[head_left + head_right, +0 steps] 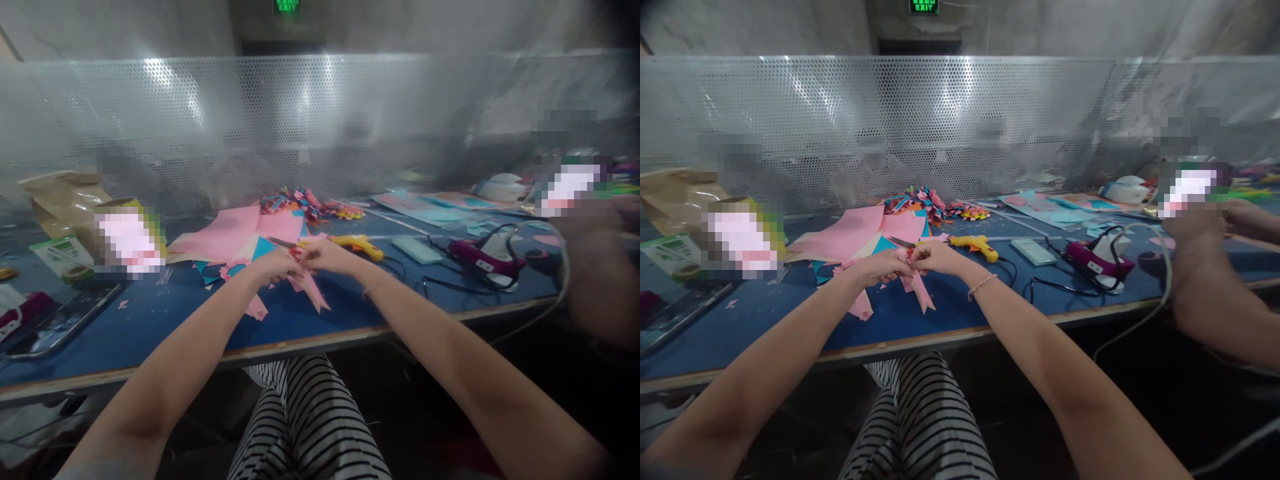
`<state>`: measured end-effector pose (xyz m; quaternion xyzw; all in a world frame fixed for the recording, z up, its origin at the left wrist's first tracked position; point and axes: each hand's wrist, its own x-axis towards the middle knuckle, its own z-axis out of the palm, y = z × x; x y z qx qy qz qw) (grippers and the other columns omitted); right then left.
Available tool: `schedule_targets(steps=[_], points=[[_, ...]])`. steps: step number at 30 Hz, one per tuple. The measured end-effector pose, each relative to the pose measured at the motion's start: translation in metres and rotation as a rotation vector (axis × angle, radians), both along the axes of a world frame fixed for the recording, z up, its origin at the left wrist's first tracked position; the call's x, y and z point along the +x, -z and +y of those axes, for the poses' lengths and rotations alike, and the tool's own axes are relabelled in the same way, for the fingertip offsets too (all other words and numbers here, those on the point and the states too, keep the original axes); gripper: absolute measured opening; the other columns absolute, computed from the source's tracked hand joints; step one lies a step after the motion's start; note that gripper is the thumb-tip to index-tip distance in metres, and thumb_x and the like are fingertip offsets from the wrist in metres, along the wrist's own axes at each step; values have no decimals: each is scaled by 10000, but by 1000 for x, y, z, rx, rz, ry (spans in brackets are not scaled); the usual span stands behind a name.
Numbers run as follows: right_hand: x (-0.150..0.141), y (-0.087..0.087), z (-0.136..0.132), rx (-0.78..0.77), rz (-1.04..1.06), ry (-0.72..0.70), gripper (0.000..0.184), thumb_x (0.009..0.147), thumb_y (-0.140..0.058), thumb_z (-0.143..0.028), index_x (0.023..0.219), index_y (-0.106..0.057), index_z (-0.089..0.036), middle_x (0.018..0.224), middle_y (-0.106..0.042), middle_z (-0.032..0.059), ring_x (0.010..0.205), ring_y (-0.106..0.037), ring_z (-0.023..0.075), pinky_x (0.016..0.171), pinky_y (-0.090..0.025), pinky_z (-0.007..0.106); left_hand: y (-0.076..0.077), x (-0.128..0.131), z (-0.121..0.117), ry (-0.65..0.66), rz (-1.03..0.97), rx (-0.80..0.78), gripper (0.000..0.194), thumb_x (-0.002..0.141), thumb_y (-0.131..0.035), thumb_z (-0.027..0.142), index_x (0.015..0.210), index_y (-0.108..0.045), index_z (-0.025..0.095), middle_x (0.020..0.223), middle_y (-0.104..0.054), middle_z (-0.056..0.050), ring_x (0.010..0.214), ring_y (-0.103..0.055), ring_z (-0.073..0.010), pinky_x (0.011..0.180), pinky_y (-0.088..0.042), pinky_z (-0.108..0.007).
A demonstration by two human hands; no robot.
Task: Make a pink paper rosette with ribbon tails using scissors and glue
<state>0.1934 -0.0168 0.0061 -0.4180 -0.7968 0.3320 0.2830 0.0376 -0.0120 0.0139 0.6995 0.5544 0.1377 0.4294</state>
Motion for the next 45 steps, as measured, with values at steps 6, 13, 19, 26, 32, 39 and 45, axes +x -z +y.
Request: schedule_targets(steps=[6,13,19,26,32,39,45], points=[[-2,-1,-1,-2,-9,2,80,658,-547,-177,658,-573,-102,498,-505,-33,484,-475,63,529,-373,205,-2,-1,-1,50,-56,-25,80,537,-574,188,574,-546,124,469,-475,39,333,-237,-3,332,-144,-167],[-2,1,1,25,-23,-3,93,669,-553,-196,653,-564,-105,496,-504,-31,488,-477,65,530,-376,202,4,0,4,40,-17,-5,106,533,-572,213,585,-544,125,500,-514,18,334,-249,-9,325,-134,-167],[-2,2,1,11,-28,-14,95,676,-545,-199,646,-554,-110,498,-504,-31,488,-475,67,535,-377,206,5,0,4,49,-8,9,110,540,-571,235,570,-549,132,499,-537,13,338,-243,-13,324,-133,-166],[-2,1,0,0,-46,-18,59,667,-537,-165,649,-550,-110,506,-504,-35,498,-477,66,537,-375,203,3,-1,1,66,2,27,123,550,-564,234,612,-583,130,501,-549,8,328,-247,-16,324,-143,-165],[-3,0,-3,3,-55,-12,78,661,-545,-182,630,-544,-110,503,-501,-34,491,-470,64,531,-377,204,0,0,-1,76,55,38,141,562,-554,237,641,-605,132,504,-561,15,335,-243,-20,320,-145,-164],[-1,2,-1,-20,-50,-10,105,657,-552,-220,665,-550,-115,523,-524,-27,498,-491,74,532,-396,214,2,-2,0,106,59,63,171,568,-544,244,658,-629,125,524,-571,-7,348,-264,-33,328,-160,-182],[1,6,4,32,-71,-21,158,646,-581,-272,669,-556,-117,536,-532,-21,510,-499,82,541,-405,223,1,-4,3,88,94,102,136,549,-545,238,603,-617,136,513,-538,6,368,-284,-47,339,-179,-198]])
